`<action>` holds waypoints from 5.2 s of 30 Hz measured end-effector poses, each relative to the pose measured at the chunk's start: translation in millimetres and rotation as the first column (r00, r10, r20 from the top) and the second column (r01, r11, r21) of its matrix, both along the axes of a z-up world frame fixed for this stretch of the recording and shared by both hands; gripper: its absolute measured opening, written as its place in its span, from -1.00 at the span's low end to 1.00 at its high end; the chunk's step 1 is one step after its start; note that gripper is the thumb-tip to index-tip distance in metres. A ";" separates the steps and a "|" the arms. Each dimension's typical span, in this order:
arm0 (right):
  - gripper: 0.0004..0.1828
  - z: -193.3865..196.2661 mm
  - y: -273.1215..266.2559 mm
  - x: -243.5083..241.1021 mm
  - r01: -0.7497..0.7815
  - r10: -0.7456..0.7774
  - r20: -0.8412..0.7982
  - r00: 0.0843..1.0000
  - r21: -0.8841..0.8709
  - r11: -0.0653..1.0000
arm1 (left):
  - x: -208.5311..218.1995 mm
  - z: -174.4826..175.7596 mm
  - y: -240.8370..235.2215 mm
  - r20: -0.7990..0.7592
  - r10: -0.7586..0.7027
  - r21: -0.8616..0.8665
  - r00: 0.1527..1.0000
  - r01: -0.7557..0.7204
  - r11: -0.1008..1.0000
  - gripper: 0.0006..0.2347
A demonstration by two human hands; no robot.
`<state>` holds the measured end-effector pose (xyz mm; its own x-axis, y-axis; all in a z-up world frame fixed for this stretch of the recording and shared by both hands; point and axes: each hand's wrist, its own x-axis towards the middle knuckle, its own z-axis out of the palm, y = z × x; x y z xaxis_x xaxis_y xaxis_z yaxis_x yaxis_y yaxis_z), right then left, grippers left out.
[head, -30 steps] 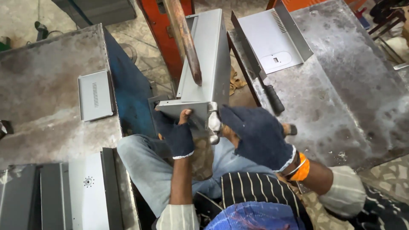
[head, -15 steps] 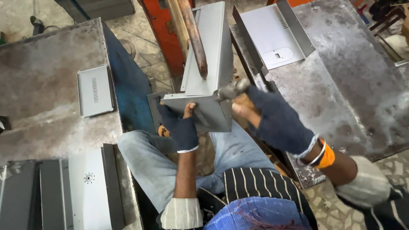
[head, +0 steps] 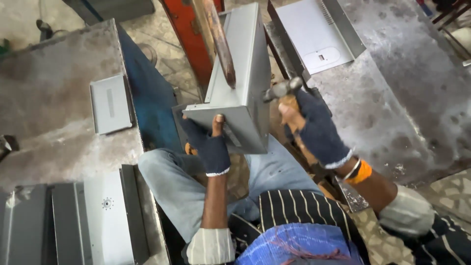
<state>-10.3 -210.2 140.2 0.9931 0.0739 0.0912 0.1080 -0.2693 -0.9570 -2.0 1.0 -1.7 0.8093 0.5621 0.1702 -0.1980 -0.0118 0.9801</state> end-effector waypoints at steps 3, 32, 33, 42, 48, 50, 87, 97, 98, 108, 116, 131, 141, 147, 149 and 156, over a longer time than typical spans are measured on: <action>-0.66 -54.1 -48.2 65.1 0.052 -0.053 -0.003 0.999 -0.124 0.991 | -3.7 18.5 -3.3 0.054 -0.028 0.030 0.998 0.026 0.999 -0.24; -0.56 5.0 33.0 190.7 -0.320 0.394 -0.021 0.919 -0.624 0.713 | 73.7 50.3 55.1 0.149 -0.471 0.024 0.869 0.473 0.881 -0.26; -0.55 2.5 28.0 190.1 -0.211 0.391 0.129 0.911 -0.669 0.712 | 77.0 50.1 53.7 0.155 -0.506 0.080 0.849 0.499 0.863 -0.25; -0.50 22.3 -6.7 180.2 0.122 0.396 0.437 0.808 -0.780 0.613 | 79.7 60.9 25.5 0.195 -0.637 0.148 0.746 0.620 0.771 -0.29; -0.50 20.0 -3.8 186.7 0.212 0.448 0.486 0.750 -0.819 0.533 | 74.2 67.0 27.2 0.236 -0.683 -0.053 0.691 0.711 0.701 -0.26; -0.51 20.4 -4.9 188.5 0.192 0.447 0.464 0.765 -0.826 0.529 | 75.3 64.6 24.8 0.222 -0.689 -0.127 0.690 0.721 0.681 -0.25; -0.54 7.2 10.6 214.2 0.118 0.419 0.402 0.814 -0.821 0.559 | 160.2 -80.8 29.1 0.441 -0.509 -0.156 0.739 0.622 0.767 -0.40; -0.41 45.8 12.7 156.1 -0.037 0.462 0.264 0.847 -0.837 0.546 | 109.4 -24.7 45.2 0.427 -0.527 -0.325 0.735 0.668 0.669 -0.24; -0.41 44.8 10.6 146.4 -0.043 0.471 0.261 0.843 -0.839 0.542 | 94.7 -36.5 52.8 0.428 -0.518 -0.330 0.741 0.661 0.674 -0.24; -0.49 -94.3 -49.6 104.1 -0.159 0.174 -0.071 0.982 0.177 0.971 | 5.6 -67.0 98.0 0.156 -0.289 -0.312 0.945 0.325 0.893 -0.53; -0.30 -110.0 -56.8 71.7 -0.098 0.335 -0.183 0.924 0.734 0.672 | -7.5 -40.4 94.7 0.062 -0.223 -0.147 0.973 0.229 0.962 -0.67; -0.44 -64.2 2.2 66.2 -0.069 0.090 0.486 0.870 -0.060 0.996 | 39.7 145.2 51.9 -0.133 -0.144 0.775 0.981 0.193 0.602 -0.57; -0.50 -155.4 -79.0 152.9 0.399 -0.313 0.251 0.916 -0.487 0.777 | 6.1 114.9 57.3 -0.131 -0.146 0.778 0.981 0.193 0.598 -0.66; -0.37 -364.5 -282.4 244.3 0.344 -0.271 0.255 0.928 -0.865 0.366 | 6.6 56.7 51.3 -0.325 -0.130 0.311 0.937 0.236 0.921 -0.62; -0.55 -429.2 -284.4 304.3 0.195 -0.060 0.186 0.981 -0.925 0.325 | 7.7 48.3 47.1 -0.337 -0.110 0.216 0.935 0.190 0.958 -0.62; -0.55 -310.6 -220.6 288.2 -0.147 -0.167 -0.374 0.913 -0.680 0.718 | 4.0 54.4 23.8 -0.481 0.022 0.116 0.877 0.038 0.992 -0.62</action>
<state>277.9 -430.7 -170.4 0.9301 -0.0507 -0.3637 -0.2270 -0.8579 -0.4610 2.0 24.8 52.7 0.8127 0.5555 -0.1757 0.2961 -0.1341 0.9457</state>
